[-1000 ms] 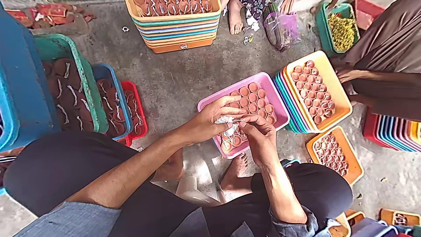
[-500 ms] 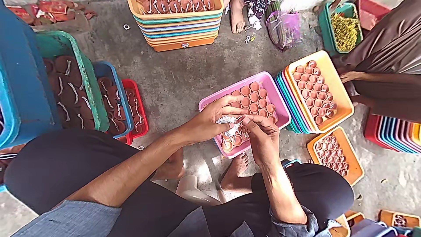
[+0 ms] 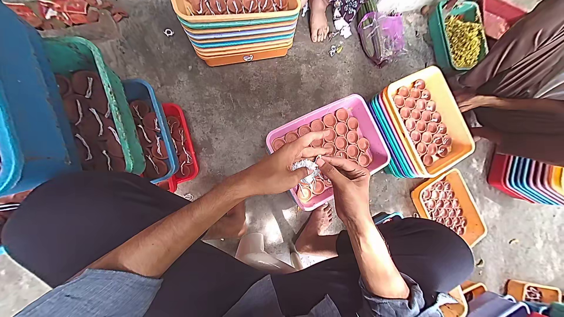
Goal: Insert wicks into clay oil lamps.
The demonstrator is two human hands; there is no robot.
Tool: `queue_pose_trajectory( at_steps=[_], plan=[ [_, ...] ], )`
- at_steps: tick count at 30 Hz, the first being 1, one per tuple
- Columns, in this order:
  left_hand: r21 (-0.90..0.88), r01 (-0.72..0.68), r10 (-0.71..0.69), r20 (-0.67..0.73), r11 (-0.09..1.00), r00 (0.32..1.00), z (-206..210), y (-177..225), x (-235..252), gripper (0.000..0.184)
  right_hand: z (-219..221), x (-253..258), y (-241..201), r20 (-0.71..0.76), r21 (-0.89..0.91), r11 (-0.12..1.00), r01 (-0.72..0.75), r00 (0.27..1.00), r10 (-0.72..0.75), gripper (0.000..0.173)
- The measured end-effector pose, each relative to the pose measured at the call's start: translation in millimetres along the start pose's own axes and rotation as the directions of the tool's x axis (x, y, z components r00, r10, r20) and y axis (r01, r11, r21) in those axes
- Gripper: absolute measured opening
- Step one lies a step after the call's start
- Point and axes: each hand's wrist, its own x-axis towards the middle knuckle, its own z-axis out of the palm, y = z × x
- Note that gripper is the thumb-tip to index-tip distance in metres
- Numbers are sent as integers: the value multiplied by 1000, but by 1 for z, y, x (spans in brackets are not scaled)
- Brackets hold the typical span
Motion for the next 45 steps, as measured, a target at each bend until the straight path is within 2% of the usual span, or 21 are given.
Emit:
queue_pose_trajectory(
  at_steps=[6, 12, 19, 22, 26, 32, 37, 39, 43, 45],
  plan=[
    [143, 3, -4, 5, 990, 1000, 4, 2, -2, 74, 3, -1, 1, 12, -67, 997, -27, 1000, 27, 6],
    [194, 14, -17, 12, 981, 1000, 4, 2, -4, 77, 7, -1, 4, -8, -61, 997, -51, 999, 50, 5],
    [363, 54, -51, -17, 930, 999, 6, 5, -6, 77, 14, -4, 7, -59, 9, 999, -52, 997, 52, 8],
    [380, 66, -68, -9, 923, 998, 8, 3, -6, 82, 16, -3, 9, -77, 32, 997, -70, 994, 72, 7],
    [268, 96, -94, -18, 959, 995, 8, 2, -5, 79, 15, -1, 14, -83, 85, 992, -93, 992, 100, 7],
    [-109, 120, -132, -108, 987, 985, 5, 6, -6, 62, 6, 4, 9, -66, 196, 981, -13, 997, 26, 10],
    [-197, 114, -138, -112, 974, 984, 3, 12, -4, 61, -1, 6, 1, -30, 287, 958, 13, 1000, -5, 9],
    [-187, 111, -130, -93, 976, 987, -1, 8, -1, 62, -4, 7, -1, -3, 246, 968, 46, 999, -46, 8],
    [-173, 101, -117, -87, 980, 989, -1, 7, 1, 56, -8, 7, -3, 20, -4, 976, 217, 976, -217, 9],
    [-186, 77, -98, -102, 979, 990, 0, 6, 0, 51, -8, 7, -5, 33, -59, 966, 253, 967, -251, 11]
  ],
)
